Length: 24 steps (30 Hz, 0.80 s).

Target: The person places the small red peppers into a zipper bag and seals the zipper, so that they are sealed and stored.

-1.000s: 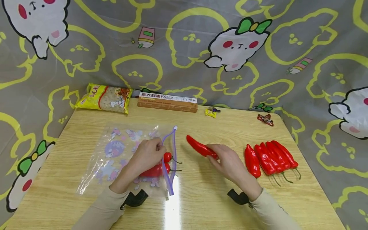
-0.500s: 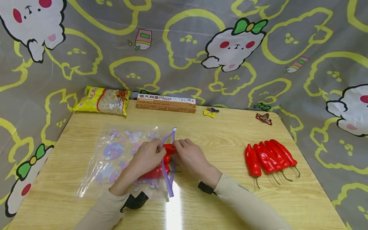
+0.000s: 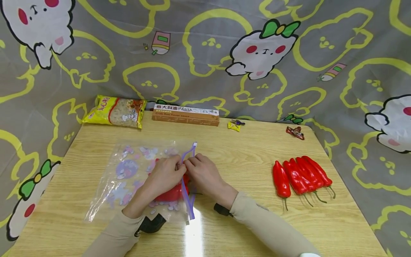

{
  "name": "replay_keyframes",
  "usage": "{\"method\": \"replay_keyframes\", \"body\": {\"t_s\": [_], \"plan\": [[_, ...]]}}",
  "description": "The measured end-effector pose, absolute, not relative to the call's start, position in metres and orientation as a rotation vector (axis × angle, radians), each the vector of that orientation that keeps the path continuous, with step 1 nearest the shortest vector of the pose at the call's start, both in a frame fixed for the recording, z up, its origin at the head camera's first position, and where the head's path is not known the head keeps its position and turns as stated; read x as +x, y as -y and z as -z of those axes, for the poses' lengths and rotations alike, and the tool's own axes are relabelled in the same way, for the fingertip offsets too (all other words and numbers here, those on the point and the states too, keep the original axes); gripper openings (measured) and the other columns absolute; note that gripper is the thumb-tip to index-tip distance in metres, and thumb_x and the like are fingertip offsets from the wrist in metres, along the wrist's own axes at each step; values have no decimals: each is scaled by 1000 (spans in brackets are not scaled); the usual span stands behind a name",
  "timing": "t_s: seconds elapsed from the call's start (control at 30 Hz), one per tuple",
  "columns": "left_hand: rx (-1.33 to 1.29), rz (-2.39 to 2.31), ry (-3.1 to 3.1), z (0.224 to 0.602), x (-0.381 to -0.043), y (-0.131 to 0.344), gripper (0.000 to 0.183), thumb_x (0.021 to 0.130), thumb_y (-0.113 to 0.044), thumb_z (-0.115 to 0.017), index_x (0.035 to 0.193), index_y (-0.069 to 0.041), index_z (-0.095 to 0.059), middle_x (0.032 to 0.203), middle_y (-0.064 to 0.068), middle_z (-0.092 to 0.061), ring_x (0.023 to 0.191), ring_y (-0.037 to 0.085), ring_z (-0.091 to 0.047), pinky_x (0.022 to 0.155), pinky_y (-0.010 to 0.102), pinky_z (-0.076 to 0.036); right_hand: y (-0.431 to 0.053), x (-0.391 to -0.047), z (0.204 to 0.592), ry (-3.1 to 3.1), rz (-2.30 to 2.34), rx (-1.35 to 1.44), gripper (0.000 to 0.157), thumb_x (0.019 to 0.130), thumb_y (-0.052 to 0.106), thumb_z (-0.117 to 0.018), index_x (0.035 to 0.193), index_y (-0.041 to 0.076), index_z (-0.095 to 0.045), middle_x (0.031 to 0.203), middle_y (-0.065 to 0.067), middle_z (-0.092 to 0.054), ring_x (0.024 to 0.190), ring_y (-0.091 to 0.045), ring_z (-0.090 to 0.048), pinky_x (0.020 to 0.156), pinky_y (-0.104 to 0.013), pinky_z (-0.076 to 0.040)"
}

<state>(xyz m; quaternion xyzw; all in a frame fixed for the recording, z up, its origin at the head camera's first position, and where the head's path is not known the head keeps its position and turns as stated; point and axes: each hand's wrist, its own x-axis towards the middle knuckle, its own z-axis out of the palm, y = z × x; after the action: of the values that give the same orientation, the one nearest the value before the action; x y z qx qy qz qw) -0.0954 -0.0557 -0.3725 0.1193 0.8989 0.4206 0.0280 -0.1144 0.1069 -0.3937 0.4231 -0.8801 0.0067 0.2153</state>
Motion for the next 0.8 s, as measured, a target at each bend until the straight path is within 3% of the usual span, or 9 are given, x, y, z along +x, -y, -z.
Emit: {"method": "replay_keyframes", "body": {"t_s": [0.1,0.23,0.4,0.6,0.8], "plan": [[372,-1310,-2771,372,-96,56,20,85,-17,-50,66,-12,-46,54,-2,-47,45,11,-43,44,25,-32,-106,-116,396,2464,39,1171,11,75,9,-66,79,10,-56,73,2,-58,66,-16,-48,61,-25,-37],[374,-1331,-2762,372,-96,57,21,86,-17,-51,66,-12,-47,53,-3,-48,45,11,-44,44,25,-33,-108,-115,398,2480,69,1165,21,70,17,-73,82,11,-57,74,1,-57,65,-16,-48,56,-25,-38],[360,-1355,-2749,372,-96,58,19,85,-15,-50,67,-12,-48,52,-4,-50,47,11,-47,46,26,-36,-123,-108,388,2495,-76,1109,20,75,14,-68,94,9,-62,89,-4,-64,75,-19,-57,64,-28,-46],[329,-1403,-2700,372,-96,60,16,85,-14,-49,69,-11,-50,50,-4,-53,46,10,-52,48,27,-41,-190,-96,379,2559,-156,824,25,76,11,-67,101,5,-65,93,-10,-64,81,-26,-60,68,-37,-49],[326,-1441,-2659,372,-97,62,15,85,-14,-49,71,-10,-51,49,-4,-54,45,11,-53,47,28,-41,-274,-76,382,2566,-42,394,32,71,11,-70,99,-1,-62,81,-19,-58,59,-34,-54,44,-42,-43]]}}
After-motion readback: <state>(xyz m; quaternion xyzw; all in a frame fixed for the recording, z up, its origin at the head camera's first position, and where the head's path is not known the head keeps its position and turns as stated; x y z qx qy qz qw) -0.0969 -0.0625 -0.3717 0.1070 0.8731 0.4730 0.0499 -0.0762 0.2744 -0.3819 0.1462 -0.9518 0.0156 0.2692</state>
